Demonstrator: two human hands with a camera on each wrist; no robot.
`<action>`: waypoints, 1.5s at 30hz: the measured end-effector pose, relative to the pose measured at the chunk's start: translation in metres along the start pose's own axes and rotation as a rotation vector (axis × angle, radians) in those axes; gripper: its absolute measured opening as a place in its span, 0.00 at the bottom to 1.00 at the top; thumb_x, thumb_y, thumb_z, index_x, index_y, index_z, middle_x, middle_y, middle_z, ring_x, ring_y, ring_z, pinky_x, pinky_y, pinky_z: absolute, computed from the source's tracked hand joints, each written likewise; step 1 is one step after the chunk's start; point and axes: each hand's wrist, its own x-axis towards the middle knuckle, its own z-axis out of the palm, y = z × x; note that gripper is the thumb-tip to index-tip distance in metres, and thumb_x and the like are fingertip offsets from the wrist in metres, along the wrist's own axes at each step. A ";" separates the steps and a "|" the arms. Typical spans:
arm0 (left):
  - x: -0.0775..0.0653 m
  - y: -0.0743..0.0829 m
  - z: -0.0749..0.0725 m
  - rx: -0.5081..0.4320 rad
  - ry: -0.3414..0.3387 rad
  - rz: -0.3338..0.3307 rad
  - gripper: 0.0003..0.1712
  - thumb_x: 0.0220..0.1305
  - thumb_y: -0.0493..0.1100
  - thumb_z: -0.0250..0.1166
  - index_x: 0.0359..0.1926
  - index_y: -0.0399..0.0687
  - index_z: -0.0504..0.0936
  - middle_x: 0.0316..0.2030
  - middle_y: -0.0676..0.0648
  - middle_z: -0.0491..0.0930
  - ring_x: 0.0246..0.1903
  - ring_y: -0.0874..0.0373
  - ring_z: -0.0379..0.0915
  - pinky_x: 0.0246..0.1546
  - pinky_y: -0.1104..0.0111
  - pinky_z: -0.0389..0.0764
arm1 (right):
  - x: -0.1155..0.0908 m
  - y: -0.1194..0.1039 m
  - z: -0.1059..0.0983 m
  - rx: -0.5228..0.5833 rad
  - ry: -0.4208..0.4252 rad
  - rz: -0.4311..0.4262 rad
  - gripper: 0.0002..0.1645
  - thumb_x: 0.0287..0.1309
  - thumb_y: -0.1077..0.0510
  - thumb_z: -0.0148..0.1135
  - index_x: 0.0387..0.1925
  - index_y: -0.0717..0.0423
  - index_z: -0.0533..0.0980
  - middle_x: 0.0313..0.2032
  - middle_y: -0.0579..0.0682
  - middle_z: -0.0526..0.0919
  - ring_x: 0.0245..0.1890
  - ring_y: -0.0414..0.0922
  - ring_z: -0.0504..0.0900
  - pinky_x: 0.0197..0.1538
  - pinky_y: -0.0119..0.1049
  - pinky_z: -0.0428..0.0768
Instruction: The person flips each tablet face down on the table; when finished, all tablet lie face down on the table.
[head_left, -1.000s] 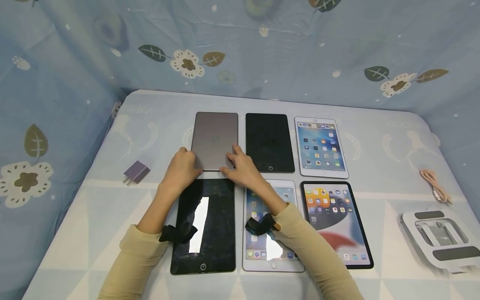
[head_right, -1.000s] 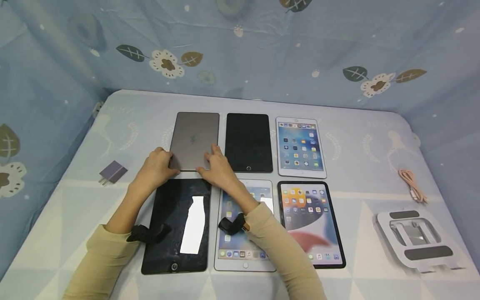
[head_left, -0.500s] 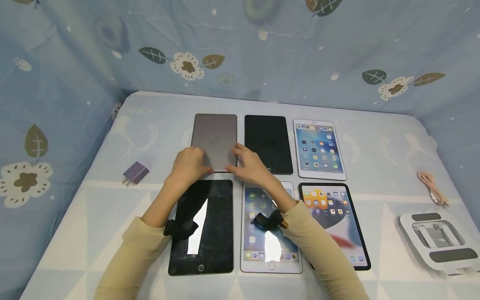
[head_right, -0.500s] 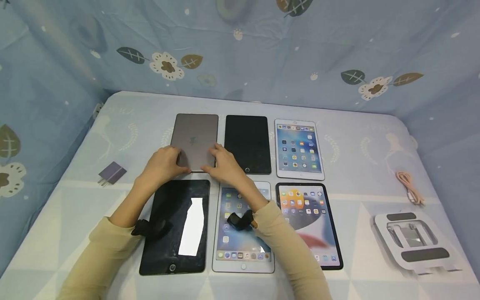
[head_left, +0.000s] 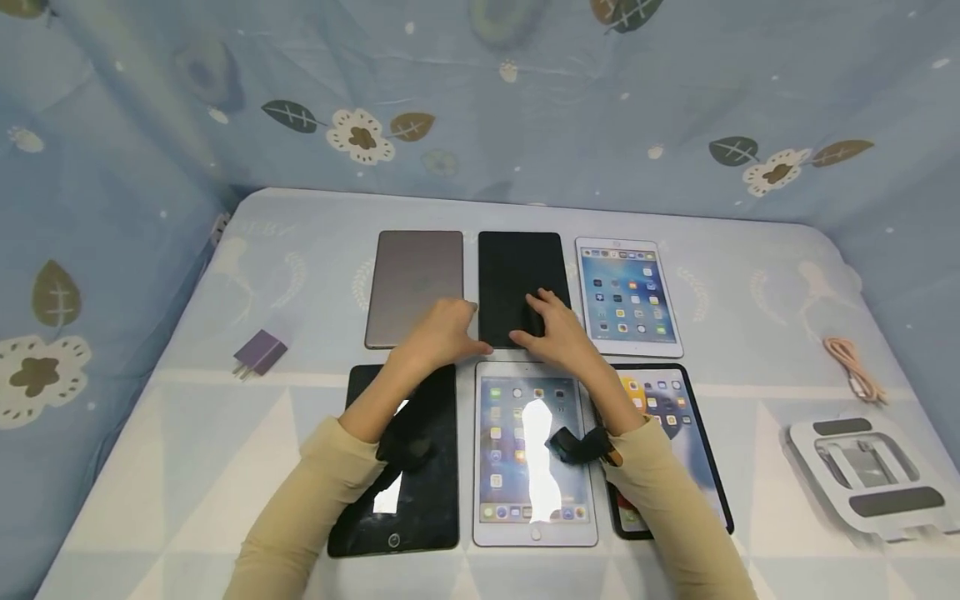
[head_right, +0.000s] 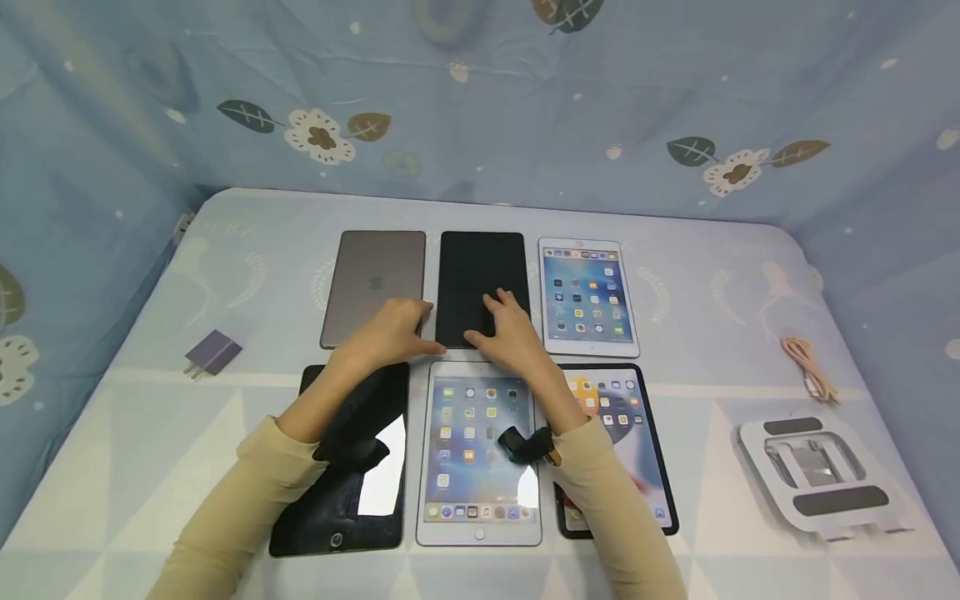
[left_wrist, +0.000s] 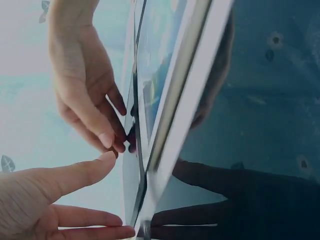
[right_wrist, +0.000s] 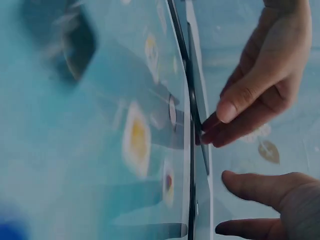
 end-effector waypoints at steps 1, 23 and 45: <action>0.001 0.002 0.001 -0.002 -0.008 0.000 0.40 0.54 0.51 0.72 0.61 0.30 0.72 0.56 0.34 0.77 0.57 0.43 0.74 0.59 0.56 0.75 | -0.002 0.004 -0.001 -0.001 0.001 0.009 0.43 0.62 0.49 0.60 0.70 0.67 0.57 0.73 0.67 0.50 0.74 0.64 0.46 0.70 0.63 0.54; 0.011 0.021 0.017 0.102 0.088 0.053 0.20 0.47 0.44 0.77 0.36 0.33 0.82 0.38 0.38 0.81 0.40 0.46 0.78 0.42 0.57 0.80 | -0.010 0.035 -0.007 0.148 0.094 0.160 0.49 0.58 0.53 0.62 0.69 0.77 0.51 0.75 0.65 0.40 0.75 0.61 0.36 0.74 0.57 0.43; 0.011 0.029 0.021 0.093 0.085 0.120 0.19 0.58 0.40 0.70 0.45 0.28 0.80 0.42 0.35 0.80 0.40 0.47 0.78 0.43 0.59 0.81 | -0.026 0.010 -0.033 0.900 0.311 0.178 0.31 0.63 0.71 0.49 0.68 0.66 0.61 0.67 0.62 0.67 0.66 0.54 0.69 0.46 0.17 0.76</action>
